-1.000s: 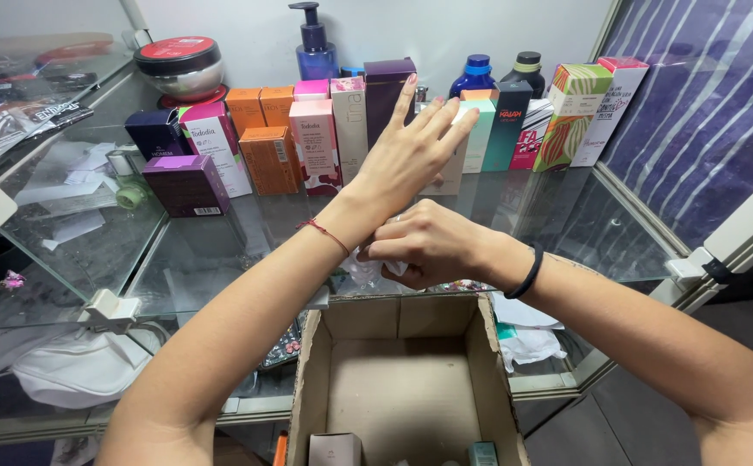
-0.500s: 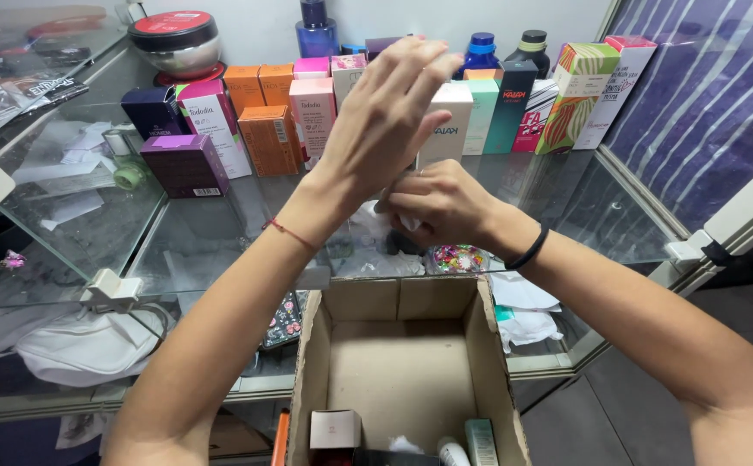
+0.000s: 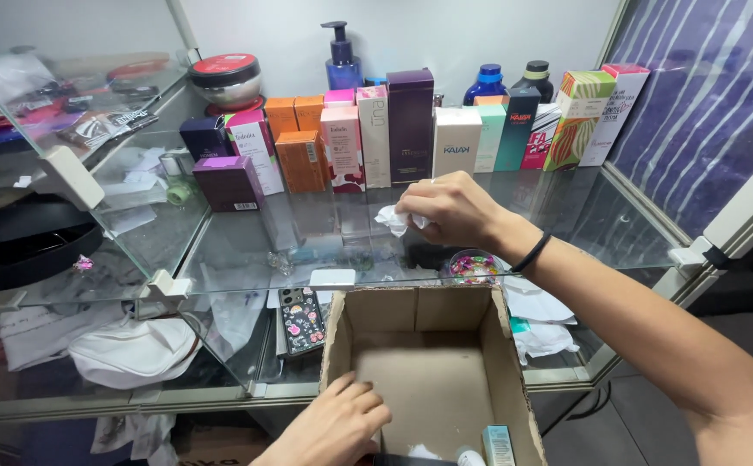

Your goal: The person wipes the surfaces of various cosmetic items with a white tissue, including boxes, bottles, tubes, and a jar, then places them on a glass display counter. The person handles each item one at a time, wiping multiple sides before setting it down.

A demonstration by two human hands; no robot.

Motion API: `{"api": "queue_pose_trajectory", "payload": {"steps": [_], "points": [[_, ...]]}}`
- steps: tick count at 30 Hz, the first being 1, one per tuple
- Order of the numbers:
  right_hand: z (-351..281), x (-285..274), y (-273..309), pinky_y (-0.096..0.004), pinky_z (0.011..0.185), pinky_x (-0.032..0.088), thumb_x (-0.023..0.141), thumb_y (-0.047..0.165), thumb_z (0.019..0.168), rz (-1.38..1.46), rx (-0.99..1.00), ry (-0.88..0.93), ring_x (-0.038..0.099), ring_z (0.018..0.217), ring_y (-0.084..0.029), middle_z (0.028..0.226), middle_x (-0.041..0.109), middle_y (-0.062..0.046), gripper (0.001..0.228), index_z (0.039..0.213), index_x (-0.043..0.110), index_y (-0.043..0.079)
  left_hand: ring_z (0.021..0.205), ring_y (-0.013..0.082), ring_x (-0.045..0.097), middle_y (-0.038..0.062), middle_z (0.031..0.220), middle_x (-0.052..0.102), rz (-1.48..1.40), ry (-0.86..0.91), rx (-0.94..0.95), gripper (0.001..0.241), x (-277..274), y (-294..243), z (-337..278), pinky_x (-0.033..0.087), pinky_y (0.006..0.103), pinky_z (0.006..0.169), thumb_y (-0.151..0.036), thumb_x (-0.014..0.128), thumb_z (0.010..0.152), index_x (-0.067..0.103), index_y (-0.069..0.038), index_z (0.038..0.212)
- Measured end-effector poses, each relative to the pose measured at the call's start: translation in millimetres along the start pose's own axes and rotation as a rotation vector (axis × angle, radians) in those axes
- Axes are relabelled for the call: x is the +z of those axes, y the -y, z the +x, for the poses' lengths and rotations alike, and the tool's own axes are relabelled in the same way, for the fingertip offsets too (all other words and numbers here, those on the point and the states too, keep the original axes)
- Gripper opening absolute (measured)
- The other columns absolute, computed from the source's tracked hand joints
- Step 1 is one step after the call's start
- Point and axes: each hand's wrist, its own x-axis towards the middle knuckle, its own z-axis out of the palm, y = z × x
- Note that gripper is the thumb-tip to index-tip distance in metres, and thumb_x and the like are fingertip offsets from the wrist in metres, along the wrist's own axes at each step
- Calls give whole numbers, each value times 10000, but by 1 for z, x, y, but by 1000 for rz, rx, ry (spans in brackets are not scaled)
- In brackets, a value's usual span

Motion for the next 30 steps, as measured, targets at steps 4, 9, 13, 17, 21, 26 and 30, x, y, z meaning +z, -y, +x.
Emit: {"api": "queue_pose_trajectory", "payload": {"steps": [4, 9, 13, 17, 21, 26, 30], "points": [[1, 1, -2, -341, 518, 521, 665, 42, 875, 11, 12, 5, 675, 662, -226, 868, 719, -34, 82, 916, 676, 113, 1225, 359, 527, 171, 1117, 629, -19, 115, -74, 455, 72, 9, -27, 181, 671, 1165, -346, 853, 829, 584, -68, 1068], [-3, 9, -6, -340, 507, 510, 680, 23, 802, -7, 52, 40, 680, 668, -227, 884, 730, -15, 167, 927, 690, 134, 747, 323, 651, 103, 746, 645, 56, 40, -188, 426, 73, 2, -19, 273, 636, 1136, -1, 685, 683, 591, -51, 1096], [-5, 10, -7, -346, 507, 490, 684, 62, 845, -41, 56, 52, 680, 673, -234, 896, 725, -9, 131, 952, 677, 137, 579, 326, 658, 114, 667, 613, 12, 145, -187, 390, 61, 1, -11, 316, 557, 1148, 20, 663, 624, 535, -49, 986], [-1, 6, -7, -327, 492, 447, 569, -46, 743, -34, 95, 66, 673, 727, -224, 1056, 732, 9, 346, 1013, 642, 157, 662, 327, 625, 118, 760, 590, -86, 87, -201, 359, 21, -2, -6, 438, 472, 942, 65, 638, 662, 484, -71, 956], [3, 1, -4, -368, 656, 557, 580, -78, 826, 8, 99, 53, 717, 903, -257, 1159, 740, -46, 304, 1038, 669, 120, 876, 322, 586, 136, 1016, 609, -192, -159, -174, 519, -61, -3, 8, 498, 435, 751, -49, 707, 724, 550, -44, 1219], [3, -2, -6, -374, 724, 533, 528, -181, 732, 32, 92, 25, 644, 846, -273, 1057, 714, -63, 394, 990, 649, 92, 998, 301, 580, 153, 1132, 599, -279, -381, -50, 525, -172, 17, 42, 536, 424, 823, -76, 707, 836, 516, -35, 1323], [4, -7, -6, -380, 616, 442, 561, -18, 1014, 48, 151, -60, 543, 712, -257, 834, 614, -63, 147, 914, 633, 64, 997, 310, 597, 174, 1115, 604, -313, -533, -10, 516, -216, 68, 79, 484, 418, 895, -196, 672, 951, 500, -59, 1417]]}}
